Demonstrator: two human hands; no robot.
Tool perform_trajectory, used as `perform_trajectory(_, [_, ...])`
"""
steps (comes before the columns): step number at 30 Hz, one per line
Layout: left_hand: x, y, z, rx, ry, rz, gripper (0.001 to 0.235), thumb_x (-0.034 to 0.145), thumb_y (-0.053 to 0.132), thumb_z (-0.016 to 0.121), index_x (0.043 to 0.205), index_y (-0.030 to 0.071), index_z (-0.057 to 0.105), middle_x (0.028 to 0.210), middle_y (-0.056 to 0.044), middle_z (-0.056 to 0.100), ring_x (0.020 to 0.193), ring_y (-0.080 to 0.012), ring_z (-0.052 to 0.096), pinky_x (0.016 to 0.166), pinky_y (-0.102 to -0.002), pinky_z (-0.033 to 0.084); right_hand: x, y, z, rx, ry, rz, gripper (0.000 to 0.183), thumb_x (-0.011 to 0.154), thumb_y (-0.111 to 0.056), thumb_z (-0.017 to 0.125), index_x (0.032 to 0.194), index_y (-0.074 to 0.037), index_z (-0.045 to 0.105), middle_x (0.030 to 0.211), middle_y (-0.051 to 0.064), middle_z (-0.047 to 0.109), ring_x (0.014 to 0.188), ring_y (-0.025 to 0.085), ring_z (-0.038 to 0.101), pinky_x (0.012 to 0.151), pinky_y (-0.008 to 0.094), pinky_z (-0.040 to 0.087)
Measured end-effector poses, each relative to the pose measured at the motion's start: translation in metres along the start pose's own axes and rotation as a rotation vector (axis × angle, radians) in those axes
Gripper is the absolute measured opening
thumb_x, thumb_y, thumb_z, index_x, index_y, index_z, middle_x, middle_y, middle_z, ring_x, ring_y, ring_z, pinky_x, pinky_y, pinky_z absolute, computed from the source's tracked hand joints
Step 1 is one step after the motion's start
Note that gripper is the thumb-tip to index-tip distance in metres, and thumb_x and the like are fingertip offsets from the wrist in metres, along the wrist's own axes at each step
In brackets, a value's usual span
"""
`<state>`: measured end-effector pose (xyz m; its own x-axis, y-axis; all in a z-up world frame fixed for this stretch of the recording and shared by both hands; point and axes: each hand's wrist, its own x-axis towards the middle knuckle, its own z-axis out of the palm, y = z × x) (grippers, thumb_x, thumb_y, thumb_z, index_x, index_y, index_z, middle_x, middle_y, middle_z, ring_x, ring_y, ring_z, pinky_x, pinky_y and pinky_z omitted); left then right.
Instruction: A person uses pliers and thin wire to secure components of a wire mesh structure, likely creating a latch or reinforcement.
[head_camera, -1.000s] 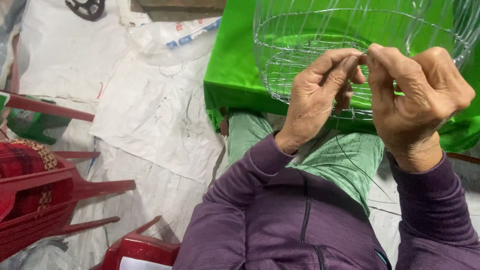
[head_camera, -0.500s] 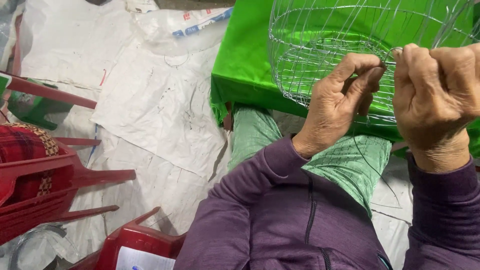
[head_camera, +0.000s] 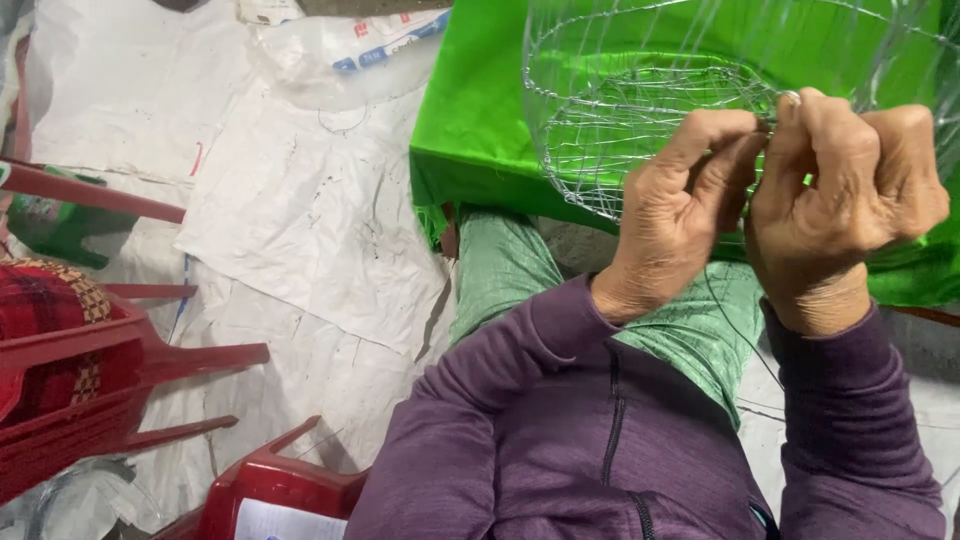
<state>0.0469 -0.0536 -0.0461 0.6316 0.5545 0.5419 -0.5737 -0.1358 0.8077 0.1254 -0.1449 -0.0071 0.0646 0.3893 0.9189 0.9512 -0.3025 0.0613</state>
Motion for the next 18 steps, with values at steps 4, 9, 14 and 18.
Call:
perform_trajectory(4, [0.003,0.032,-0.005,-0.260,-0.038,-0.181,0.019,0.112,0.018,0.059,0.130,0.024,0.060,0.090,0.012,0.060,0.067,-0.0002,0.044,0.057,-0.017,0.037,0.020,-0.019,-0.007,-0.014,0.001,0.066,0.014,0.103,0.019,0.090,0.113,0.013,0.082,0.087,0.013,0.051,0.065,0.020,0.036,0.052,0.035,0.030])
perform_trajectory(9, [0.008,0.032,-0.008,-0.039,0.030,-0.079,0.017,0.110,0.006,0.055,0.126,0.008,0.060,0.121,-0.003,0.065,0.107,-0.0098,0.062,0.101,-0.023,0.054,0.021,-0.031,-0.012,0.107,0.061,0.102,0.032,0.085,0.013,0.082,0.115,0.006,0.074,0.087,0.009,0.061,0.070,0.019,0.048,0.055,0.030,0.041])
perform_trajectory(14, [0.017,0.031,-0.008,0.041,0.058,0.008,0.010,0.108,0.004,0.057,0.117,0.007,0.059,0.109,-0.004,0.065,0.092,-0.0083,0.061,0.086,-0.020,0.055,0.009,-0.032,0.000,0.030,0.092,0.145,0.025,0.095,-0.003,0.076,0.119,0.002,0.070,0.081,0.001,0.057,0.066,0.012,0.046,0.048,0.022,0.044])
perform_trajectory(18, [0.020,0.033,-0.015,0.046,0.048,0.024,0.006,0.110,0.004,0.056,0.115,0.007,0.057,0.105,-0.004,0.062,0.091,-0.0084,0.060,0.085,-0.020,0.055,0.020,-0.034,-0.014,0.079,-0.009,0.122,0.028,0.094,0.000,0.073,0.121,0.005,0.068,0.095,0.005,0.064,0.074,0.014,0.053,0.053,0.023,0.045])
